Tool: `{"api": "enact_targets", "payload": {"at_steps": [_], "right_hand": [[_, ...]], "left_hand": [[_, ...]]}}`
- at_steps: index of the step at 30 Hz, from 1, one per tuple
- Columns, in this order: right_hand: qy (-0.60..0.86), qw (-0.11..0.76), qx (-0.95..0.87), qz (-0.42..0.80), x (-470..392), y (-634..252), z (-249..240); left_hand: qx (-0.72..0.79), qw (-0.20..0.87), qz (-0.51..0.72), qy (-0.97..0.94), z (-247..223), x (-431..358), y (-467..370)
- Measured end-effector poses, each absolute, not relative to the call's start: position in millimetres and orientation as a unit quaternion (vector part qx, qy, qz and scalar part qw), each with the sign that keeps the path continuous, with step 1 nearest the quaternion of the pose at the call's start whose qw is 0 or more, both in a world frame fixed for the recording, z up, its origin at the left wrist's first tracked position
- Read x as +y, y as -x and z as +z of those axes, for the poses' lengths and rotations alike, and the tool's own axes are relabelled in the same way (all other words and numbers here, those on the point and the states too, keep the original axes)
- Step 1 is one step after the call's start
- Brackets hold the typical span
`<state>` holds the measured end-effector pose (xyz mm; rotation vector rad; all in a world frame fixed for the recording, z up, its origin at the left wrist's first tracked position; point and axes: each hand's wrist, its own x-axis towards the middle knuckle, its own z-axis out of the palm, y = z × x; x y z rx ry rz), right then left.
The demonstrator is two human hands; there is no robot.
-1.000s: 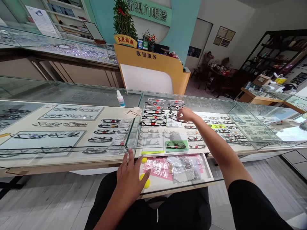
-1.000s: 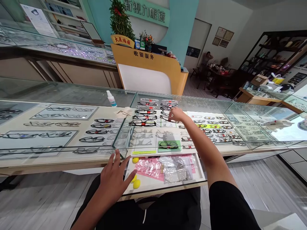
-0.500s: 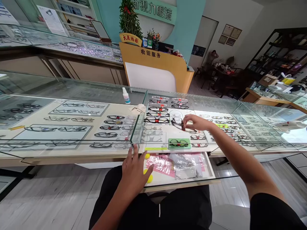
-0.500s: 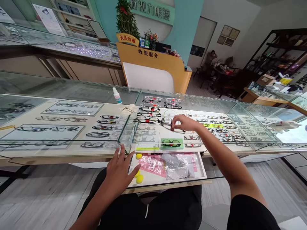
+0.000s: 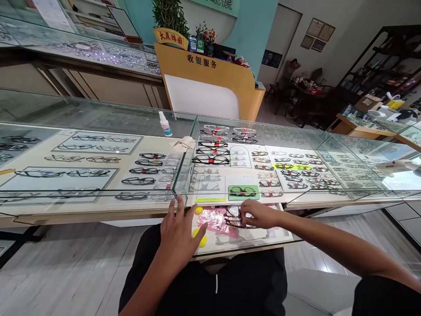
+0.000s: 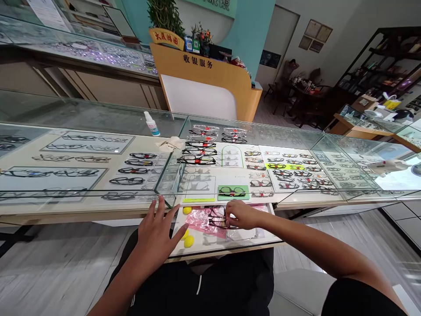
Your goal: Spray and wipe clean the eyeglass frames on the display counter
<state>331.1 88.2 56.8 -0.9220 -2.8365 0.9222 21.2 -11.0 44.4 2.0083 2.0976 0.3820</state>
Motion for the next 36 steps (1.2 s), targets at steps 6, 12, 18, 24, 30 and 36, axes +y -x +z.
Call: {"api": "enact_targets", "payload": {"at_steps": [6, 12, 18, 24, 30, 36], "right_hand": [[0.349, 0.085, -0.922, 0.143, 124, -340, 14], [0.413, 0.078, -0.907, 0.016, 191, -348, -19], [0.409, 0.049, -0.911, -0.018, 242, -349, -35], [0.397, 0.043, -0.917, 0.007, 267, -344, -48], [0.382, 0.035, -0.923, 0.038, 276, -349, -56], [0.4, 0.027, -0.914, 0.054, 287, -353, -61]], "left_hand": [[0.716, 0.108, 0.134, -0.676, 44, -11, -21], [0.715, 0.115, 0.13, -0.677, 42, -13, -19], [0.714, 0.111, 0.121, -0.681, 35, -13, -15], [0.719, 0.111, 0.117, -0.676, 35, -14, -14], [0.717, 0.108, 0.113, -0.68, 34, -14, -14], [0.715, 0.107, 0.111, -0.682, 36, -14, -14]]}}
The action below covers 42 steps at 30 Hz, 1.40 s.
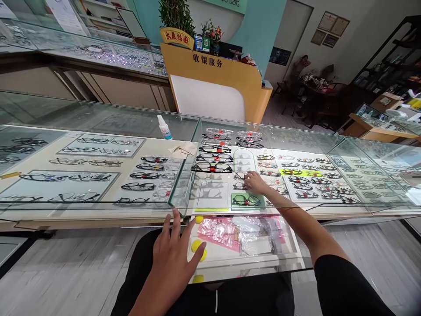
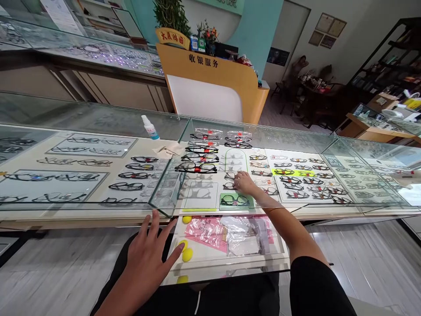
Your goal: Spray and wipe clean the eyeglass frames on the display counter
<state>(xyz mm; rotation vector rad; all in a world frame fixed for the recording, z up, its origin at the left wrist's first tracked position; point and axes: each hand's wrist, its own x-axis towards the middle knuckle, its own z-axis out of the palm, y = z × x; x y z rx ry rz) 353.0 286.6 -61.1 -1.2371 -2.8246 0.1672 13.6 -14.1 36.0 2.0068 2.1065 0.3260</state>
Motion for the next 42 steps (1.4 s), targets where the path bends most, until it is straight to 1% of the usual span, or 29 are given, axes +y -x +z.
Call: {"api": "enact_targets", "payload": {"at_steps": [7, 19, 30, 35, 42], "right_hand": [[0.419, 0.015, -0.905, 0.072, 296, -353, -63], [0.435, 0.029, -0.897, 0.078, 299, -352, -64], [0.488, 0.038, -0.871, 0.043, 310, -343, -70], [0.519, 0.024, -0.854, 0.018, 324, -334, -75], [0.507, 0.0, -0.862, 0.008, 326, -340, -76]], "left_hand": [[0.716, 0.111, 0.104, -0.682, 40, -16, -14], [0.716, 0.121, 0.093, -0.682, 46, -17, -15], [0.715, 0.112, 0.096, -0.684, 41, -16, -13], [0.718, 0.101, 0.097, -0.682, 35, -16, -11], [0.715, 0.103, 0.097, -0.685, 35, -16, -11]]}}
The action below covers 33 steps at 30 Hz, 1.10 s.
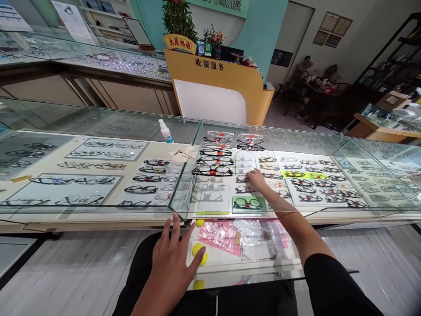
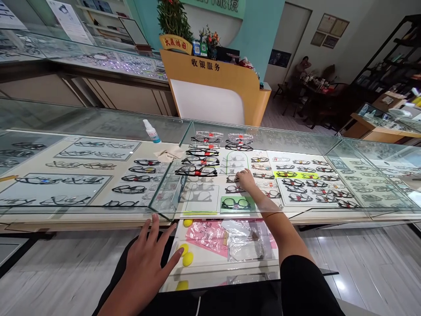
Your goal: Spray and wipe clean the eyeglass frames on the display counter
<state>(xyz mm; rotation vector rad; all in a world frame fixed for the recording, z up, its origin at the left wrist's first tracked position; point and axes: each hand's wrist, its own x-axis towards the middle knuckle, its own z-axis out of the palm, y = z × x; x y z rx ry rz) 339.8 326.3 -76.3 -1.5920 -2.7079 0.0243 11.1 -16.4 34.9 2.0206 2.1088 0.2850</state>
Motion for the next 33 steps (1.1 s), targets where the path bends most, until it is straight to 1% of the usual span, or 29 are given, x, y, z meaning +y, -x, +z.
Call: {"api": "enact_targets", "payload": {"at_steps": [9, 18, 23, 33], "right_hand": [[0.503, -0.033, -0.864, -0.005, 326, -336, -78], [0.469, 0.015, -0.883, -0.002, 290, -345, -56], [0.461, 0.01, -0.887, 0.006, 268, -354, -57], [0.49, -0.008, -0.872, -0.005, 263, -341, -57]], "left_hand": [[0.717, 0.105, 0.096, -0.683, 36, -16, -12], [0.716, 0.099, 0.102, -0.684, 30, -14, -10], [0.715, 0.106, 0.11, -0.682, 26, -12, -8], [0.724, 0.096, 0.112, -0.674, 33, -12, -14]]}}
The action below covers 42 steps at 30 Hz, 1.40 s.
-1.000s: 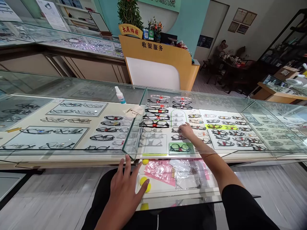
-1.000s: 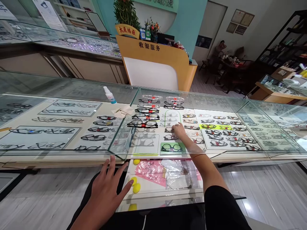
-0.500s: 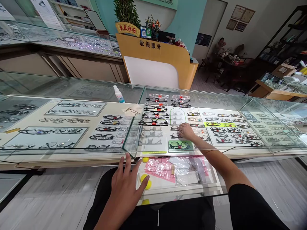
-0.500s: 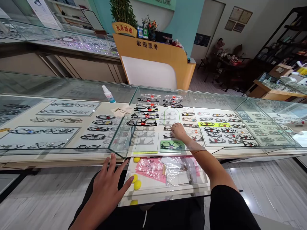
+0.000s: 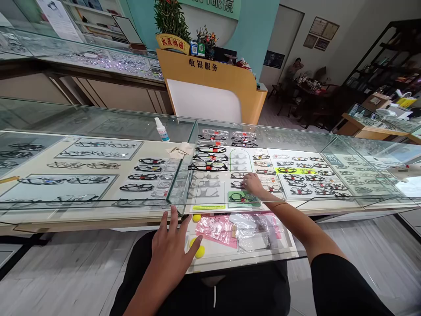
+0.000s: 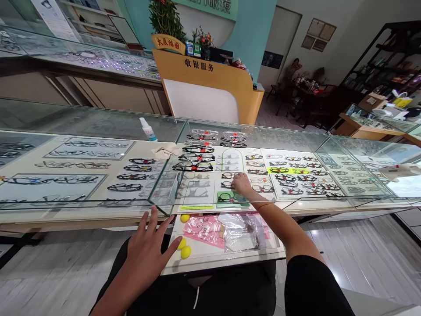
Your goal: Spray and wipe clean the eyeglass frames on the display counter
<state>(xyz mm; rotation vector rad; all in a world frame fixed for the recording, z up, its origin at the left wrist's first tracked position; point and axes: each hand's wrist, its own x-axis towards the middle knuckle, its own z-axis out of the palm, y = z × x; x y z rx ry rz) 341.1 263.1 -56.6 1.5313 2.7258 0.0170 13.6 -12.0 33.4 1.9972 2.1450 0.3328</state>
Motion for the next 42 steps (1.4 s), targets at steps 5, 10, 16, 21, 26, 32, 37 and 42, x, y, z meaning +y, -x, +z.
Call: {"api": "enact_targets", "payload": {"at_steps": [5, 10, 16, 21, 26, 32, 37, 42], "right_hand": [[-0.498, 0.025, 0.867, 0.004, 254, -341, -45], [-0.515, 0.033, 0.857, -0.006, 242, -336, -23], [-0.502, 0.053, 0.862, -0.047, 168, -320, 7], [-0.345, 0.06, 0.907, -0.236, 93, -307, 60], [-0.424, -0.057, 0.897, -0.114, 169, -312, 146], [-0.449, -0.059, 0.889, 0.067, 338, -330, 174], [-0.473, -0.001, 0.879, 0.054, 400, -323, 149], [-0.486, 0.023, 0.873, 0.037, 416, -318, 139]], "left_hand": [[0.721, 0.096, 0.114, -0.676, 35, -12, -16], [0.719, 0.1, 0.116, -0.678, 36, -13, -15], [0.716, 0.104, 0.119, -0.68, 32, -13, -12], [0.712, 0.104, 0.122, -0.683, 26, -13, -10], [0.715, 0.093, 0.119, -0.682, 27, -13, -11], [0.711, 0.104, 0.121, -0.685, 29, -13, -10], [0.713, 0.089, 0.138, -0.682, 28, -15, -13], [0.715, 0.079, 0.145, -0.679, 30, -17, -18]]}}
